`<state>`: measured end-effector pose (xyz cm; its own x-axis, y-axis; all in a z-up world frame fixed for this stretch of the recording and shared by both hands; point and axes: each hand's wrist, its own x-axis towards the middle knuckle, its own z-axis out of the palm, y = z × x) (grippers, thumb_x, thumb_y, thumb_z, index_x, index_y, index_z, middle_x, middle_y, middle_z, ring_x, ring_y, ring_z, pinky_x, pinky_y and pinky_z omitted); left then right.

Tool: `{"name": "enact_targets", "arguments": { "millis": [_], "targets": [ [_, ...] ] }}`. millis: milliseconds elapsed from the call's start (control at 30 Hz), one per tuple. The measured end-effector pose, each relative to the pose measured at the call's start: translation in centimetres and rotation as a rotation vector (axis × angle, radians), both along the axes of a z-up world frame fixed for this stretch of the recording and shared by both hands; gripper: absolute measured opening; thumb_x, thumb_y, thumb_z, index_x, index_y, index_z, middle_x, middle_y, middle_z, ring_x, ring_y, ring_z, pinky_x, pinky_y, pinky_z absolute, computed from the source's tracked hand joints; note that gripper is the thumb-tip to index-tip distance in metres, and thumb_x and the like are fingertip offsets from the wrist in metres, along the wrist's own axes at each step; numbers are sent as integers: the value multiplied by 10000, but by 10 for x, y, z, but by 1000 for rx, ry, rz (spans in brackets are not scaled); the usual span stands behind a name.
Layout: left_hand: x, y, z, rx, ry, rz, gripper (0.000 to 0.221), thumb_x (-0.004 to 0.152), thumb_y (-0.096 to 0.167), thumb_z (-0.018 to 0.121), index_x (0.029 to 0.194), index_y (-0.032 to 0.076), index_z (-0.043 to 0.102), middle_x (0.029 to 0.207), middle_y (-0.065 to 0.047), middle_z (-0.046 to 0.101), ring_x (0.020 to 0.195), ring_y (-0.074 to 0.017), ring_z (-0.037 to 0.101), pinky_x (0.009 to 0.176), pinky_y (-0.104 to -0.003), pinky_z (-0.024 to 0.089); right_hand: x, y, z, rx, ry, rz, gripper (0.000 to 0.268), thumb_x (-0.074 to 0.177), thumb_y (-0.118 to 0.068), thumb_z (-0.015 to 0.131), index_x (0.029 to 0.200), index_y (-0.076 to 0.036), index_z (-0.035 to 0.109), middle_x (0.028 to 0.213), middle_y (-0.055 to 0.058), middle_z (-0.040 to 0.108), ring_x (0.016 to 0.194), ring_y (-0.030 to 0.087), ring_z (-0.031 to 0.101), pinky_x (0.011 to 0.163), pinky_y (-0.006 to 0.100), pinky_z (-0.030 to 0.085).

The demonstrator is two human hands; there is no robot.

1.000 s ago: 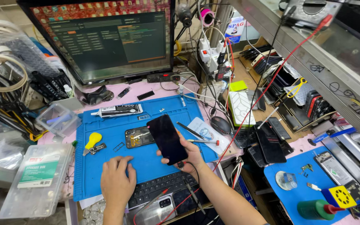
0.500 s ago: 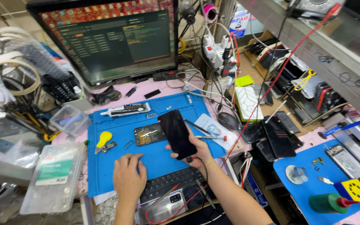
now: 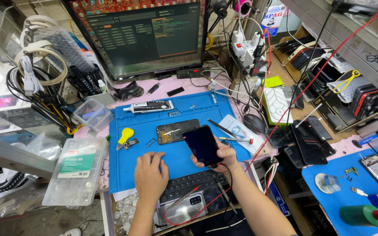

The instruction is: The person picks up a mobile phone, holds it near a computer monitor, and then reinserts a small internal circuit board back into the phone's chassis by hand.

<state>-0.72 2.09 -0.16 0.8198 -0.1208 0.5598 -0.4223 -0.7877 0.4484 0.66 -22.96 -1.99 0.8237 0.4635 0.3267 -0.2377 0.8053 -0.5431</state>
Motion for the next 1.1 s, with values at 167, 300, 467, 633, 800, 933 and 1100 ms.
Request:
{"name": "enact_targets", "arguments": {
  "millis": [167, 300, 467, 633, 800, 933, 1100],
  "targets": [
    [0, 1, 2, -13, 3, 1, 215, 823, 103, 679, 1030, 122, 735, 980, -83, 636, 912, -304, 586, 776, -437, 503, -4, 0, 6, -76, -21, -60, 778, 792, -278, 836, 1461, -68, 501, 1223, 215, 593, 1015, 359, 640, 757, 398, 493],
    [-1, 7, 6, -84, 69, -71, 216, 839, 110, 685, 1050, 104, 730, 1012, -96, 650, 951, -317, 593, 813, -437, 511, -20, -2, 31, -695, -342, -407, 671, 885, -233, 793, 1504, -79, 585, 1378, 285, 592, 1103, 318, 600, 976, 407, 495],
    [-13, 0, 1, -608, 495, -300, 414, 847, 187, 710, 1237, 68, 635, 1182, -83, 694, 974, -213, 709, 832, -372, 565, -59, 21, 75, -1497, -982, -942, 549, 813, -171, 792, 1347, -227, 677, 1506, 177, 487, 1232, 389, 575, 1016, 463, 480],
    [-22, -31, -29, -1387, 847, -673, 372, 1012, 197, 578, 1344, 28, 575, 1256, -105, 679, 1135, -191, 662, 970, -373, 549, -77, 40, 86, -1715, -1002, -875, 604, 783, -165, 811, 1357, -263, 652, 1496, 186, 498, 1176, 430, 560, 974, 492, 454],
    [-24, -32, -42, -1452, 885, -666, 333, 1042, 194, 549, 1309, -3, 580, 1235, -115, 694, 1104, -208, 684, 954, -393, 557, -89, 43, 94, -1708, -970, -839, 715, 759, -231, 849, 1419, -226, 573, 1490, 219, 470, 1229, 464, 521, 1058, 548, 403],
    [-26, -24, -29, -1432, 913, -682, 347, 1044, 215, 556, 1310, -7, 579, 1224, -127, 702, 1080, -218, 681, 944, -398, 559, -90, 25, 93, -1498, -732, -734, 746, 824, -222, 798, 1491, -103, 486, 1489, 245, 501, 1336, 414, 522, 1081, 505, 434],
    [-27, -23, -7, -1420, 932, -654, 351, 1024, 209, 556, 1313, 11, 574, 1230, -110, 707, 1090, -206, 687, 943, -378, 562, -74, -15, 63, -1076, 134, -306, 576, 965, -195, 641, 1495, -37, 479, 1279, 160, 697, 1060, 219, 686, 870, 370, 565]
  ]
}}
